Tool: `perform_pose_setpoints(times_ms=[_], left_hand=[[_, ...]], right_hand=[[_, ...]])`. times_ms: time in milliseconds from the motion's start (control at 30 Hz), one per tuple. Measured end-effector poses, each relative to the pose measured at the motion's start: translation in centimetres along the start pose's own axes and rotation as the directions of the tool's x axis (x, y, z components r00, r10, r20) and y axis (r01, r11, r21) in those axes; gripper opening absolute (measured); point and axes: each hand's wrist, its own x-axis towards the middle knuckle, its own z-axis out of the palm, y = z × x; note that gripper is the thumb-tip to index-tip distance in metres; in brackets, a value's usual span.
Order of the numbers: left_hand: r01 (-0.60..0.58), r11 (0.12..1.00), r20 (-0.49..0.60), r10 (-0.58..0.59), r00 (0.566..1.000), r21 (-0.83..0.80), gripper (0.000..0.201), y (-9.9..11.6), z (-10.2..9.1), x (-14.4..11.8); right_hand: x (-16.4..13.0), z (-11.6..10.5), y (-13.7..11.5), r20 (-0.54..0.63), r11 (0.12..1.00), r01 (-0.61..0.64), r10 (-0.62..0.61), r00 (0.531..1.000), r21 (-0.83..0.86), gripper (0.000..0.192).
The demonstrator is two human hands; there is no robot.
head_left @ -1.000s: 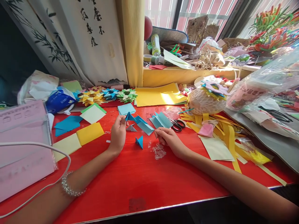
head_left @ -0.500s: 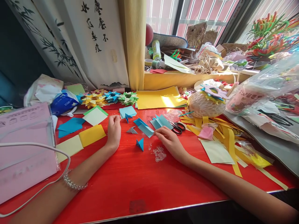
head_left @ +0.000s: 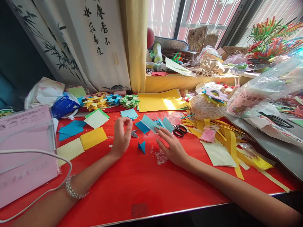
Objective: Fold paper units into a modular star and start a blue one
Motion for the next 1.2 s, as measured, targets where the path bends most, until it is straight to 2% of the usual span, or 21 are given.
perform_pose_setpoints(times_ms=[100,200,300,433,533,600,667,733,767,800,900,967,1033,1067,1133,1200], left_hand=[[-0.091,0.994,0.201,0.077,0.977,0.062,0.024,1.1,-0.2,-0.8],[-0.136,0.986,0.299,0.103,0.949,0.091,0.029,1.4,-0.4,-1.1],[-0.146,0.982,0.298,0.105,0.949,0.119,0.027,1.1,-0.4,-1.0],[-0.090,0.987,0.234,0.056,0.971,0.135,0.031,0.4,0.0,-0.6],[-0.167,0.978,0.228,0.135,0.964,0.124,0.028,0.2,0.0,-0.6],[-0.297,0.949,0.283,0.259,0.923,0.101,0.025,0.3,-0.1,-0.9],[-0.443,0.895,0.374,0.396,0.839,0.045,0.020,0.7,-0.3,-1.5],[-0.524,0.851,0.446,0.479,0.756,-0.025,0.017,1.4,-0.4,-2.4],[-0.532,0.845,0.460,0.492,0.739,-0.051,0.016,1.9,-0.4,-3.0],[-0.507,0.860,0.468,0.472,0.747,-0.058,0.015,2.3,-0.3,-3.5],[-0.282,0.959,0.408,0.265,0.874,-0.018,0.011,3.6,0.0,-4.8],[-0.100,0.995,0.385,0.103,0.917,-0.028,0.009,4.0,0.3,-5.0],[0.048,0.997,0.348,-0.026,0.937,-0.057,0.013,3.9,0.4,-4.6],[0.091,0.993,0.325,-0.064,0.944,-0.069,0.015,3.7,0.5,-4.3],[0.106,0.992,0.295,-0.080,0.952,-0.073,0.017,3.2,0.5,-3.7],[0.051,0.997,0.306,-0.032,0.951,-0.053,0.019,2.9,0.5,-3.3]], right_hand=[[-0.1,-0.3,-0.5,-0.012,0.997,0.080,-0.080,0.997,0.002,0.050],[-0.1,-0.3,-1.0,0.077,0.983,0.185,-0.186,0.980,0.016,0.056],[-0.1,-0.3,-1.2,0.133,0.970,0.245,-0.243,0.961,0.001,0.058],[0.0,-0.3,-1.3,0.145,0.955,0.296,-0.289,0.946,-0.031,0.054],[0.0,-0.4,-1.2,0.125,0.971,0.238,-0.236,0.964,-0.002,0.051],[-0.2,-0.4,-1.2,0.089,0.987,0.154,-0.159,0.983,0.052,0.053],[-0.3,-0.4,-1.4,0.050,0.986,0.050,-0.059,0.997,0.160,0.055],[-0.5,-0.5,-1.6,0.051,0.940,-0.088,0.075,0.996,0.331,0.058],[-0.6,-0.5,-1.8,0.069,0.892,-0.164,0.149,0.986,0.420,0.059],[-0.6,-0.6,-1.9,0.092,0.832,-0.237,0.221,0.971,0.503,0.060],[-0.6,-0.6,-2.2,0.176,0.642,-0.381,0.361,0.916,0.665,0.047],[-0.4,-0.6,-2.1,0.245,0.537,-0.444,0.402,0.882,0.717,0.032],[-0.2,-0.5,-1.9,0.330,0.427,-0.507,0.422,0.844,0.749,0.027],[-0.1,-0.5,-1.8,0.365,0.378,-0.534,0.434,0.824,0.757,0.027],[0.1,-0.4,-1.7,0.403,0.317,-0.568,0.455,0.794,0.760,0.027],[0.2,-0.3,-1.6,0.384,0.320,-0.564,0.478,0.790,0.761,0.028]])
